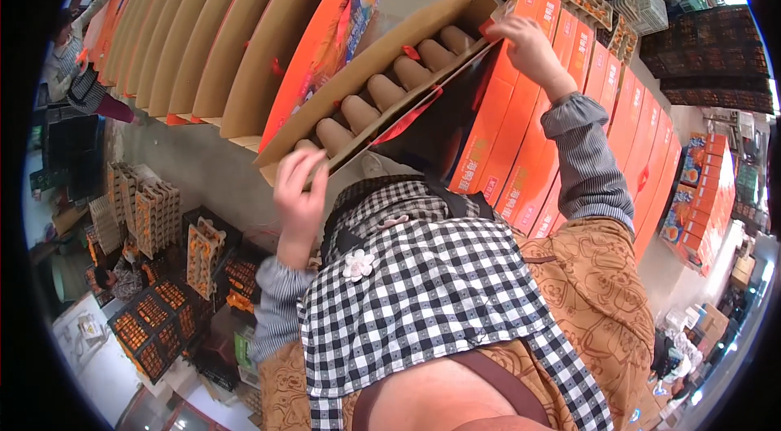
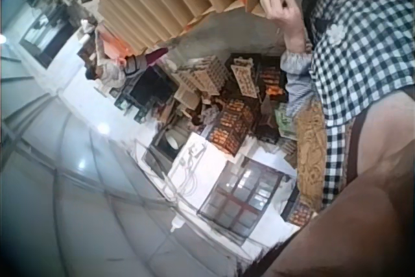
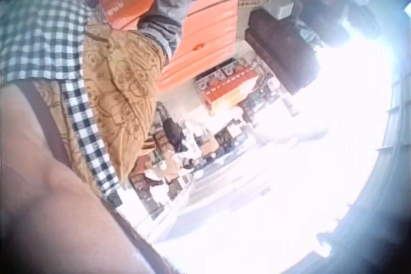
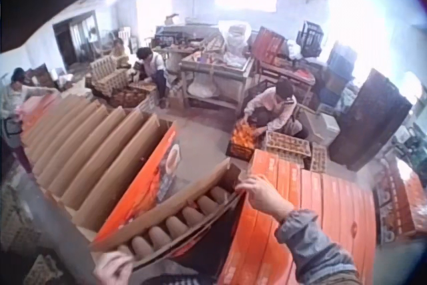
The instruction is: The person organizes and closes boxes filled with fruit, then carries a stack of fruit trays to the packaging line and places them into the boxes.
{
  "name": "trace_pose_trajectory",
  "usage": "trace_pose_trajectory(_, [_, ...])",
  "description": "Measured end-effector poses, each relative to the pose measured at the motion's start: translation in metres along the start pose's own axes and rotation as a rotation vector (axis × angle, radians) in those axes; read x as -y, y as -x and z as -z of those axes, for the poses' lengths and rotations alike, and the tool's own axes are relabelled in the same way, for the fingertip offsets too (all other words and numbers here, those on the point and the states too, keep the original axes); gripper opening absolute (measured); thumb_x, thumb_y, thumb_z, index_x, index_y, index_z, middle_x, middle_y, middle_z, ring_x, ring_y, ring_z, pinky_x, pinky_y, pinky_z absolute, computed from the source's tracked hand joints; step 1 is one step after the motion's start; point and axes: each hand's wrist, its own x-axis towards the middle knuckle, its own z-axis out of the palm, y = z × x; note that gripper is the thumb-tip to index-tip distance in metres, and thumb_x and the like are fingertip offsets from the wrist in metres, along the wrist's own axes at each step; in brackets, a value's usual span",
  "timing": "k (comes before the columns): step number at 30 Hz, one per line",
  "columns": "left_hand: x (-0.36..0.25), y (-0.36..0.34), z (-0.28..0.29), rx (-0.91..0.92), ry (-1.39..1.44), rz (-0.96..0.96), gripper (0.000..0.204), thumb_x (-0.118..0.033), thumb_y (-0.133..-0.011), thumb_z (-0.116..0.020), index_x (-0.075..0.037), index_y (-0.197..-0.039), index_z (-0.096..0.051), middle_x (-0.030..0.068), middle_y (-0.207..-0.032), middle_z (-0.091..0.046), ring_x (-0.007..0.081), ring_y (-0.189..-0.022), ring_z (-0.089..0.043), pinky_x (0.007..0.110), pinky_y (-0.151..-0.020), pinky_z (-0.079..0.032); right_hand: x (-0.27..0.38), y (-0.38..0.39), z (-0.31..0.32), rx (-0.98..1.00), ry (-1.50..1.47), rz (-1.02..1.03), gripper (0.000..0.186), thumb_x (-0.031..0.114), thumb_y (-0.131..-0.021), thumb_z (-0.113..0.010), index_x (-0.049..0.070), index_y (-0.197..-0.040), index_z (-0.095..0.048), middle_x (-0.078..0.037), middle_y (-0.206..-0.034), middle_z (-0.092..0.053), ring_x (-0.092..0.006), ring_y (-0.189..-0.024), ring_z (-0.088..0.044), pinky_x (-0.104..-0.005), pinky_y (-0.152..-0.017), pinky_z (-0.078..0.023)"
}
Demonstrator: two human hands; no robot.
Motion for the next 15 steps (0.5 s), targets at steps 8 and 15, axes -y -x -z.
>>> trace_pose_trajectory(8, [0.004,-0.161,-0.192,0.476,0.382,0.136,0.037,-0.021,-0.100,-0.068,0.000,-0.130,-0.069,0.0145,-0.119,-0.075,0.0177,-0.106,-0.071,0.031,-0.094,-0.055,0.014,0.043,-0.029,-0.197,-0.092,-0.147,0.033,-0.006,-0.075,-0.077,0.006,-0.106,-0.071,-0.007,-0.116,-0.067,-0.0345,-0.131,-0.055,-0.0446,-0.108,-0.049])
trace_pose_trajectory(15, [-0.019,-0.225,-0.361,0.675,0.441,0.390,0.066,-0.034,-0.096,-0.066,0.005,-0.148,-0.052,0.0272,-0.143,-0.062,0.0364,-0.131,-0.061,0.044,-0.110,-0.049,0.007,0.041,-0.039,-0.308,-0.074,-0.134,0.031,-0.007,-0.071,-0.073,0.006,-0.098,-0.068,-0.011,-0.108,-0.066,-0.0383,-0.123,-0.058,-0.0464,-0.102,-0.053])
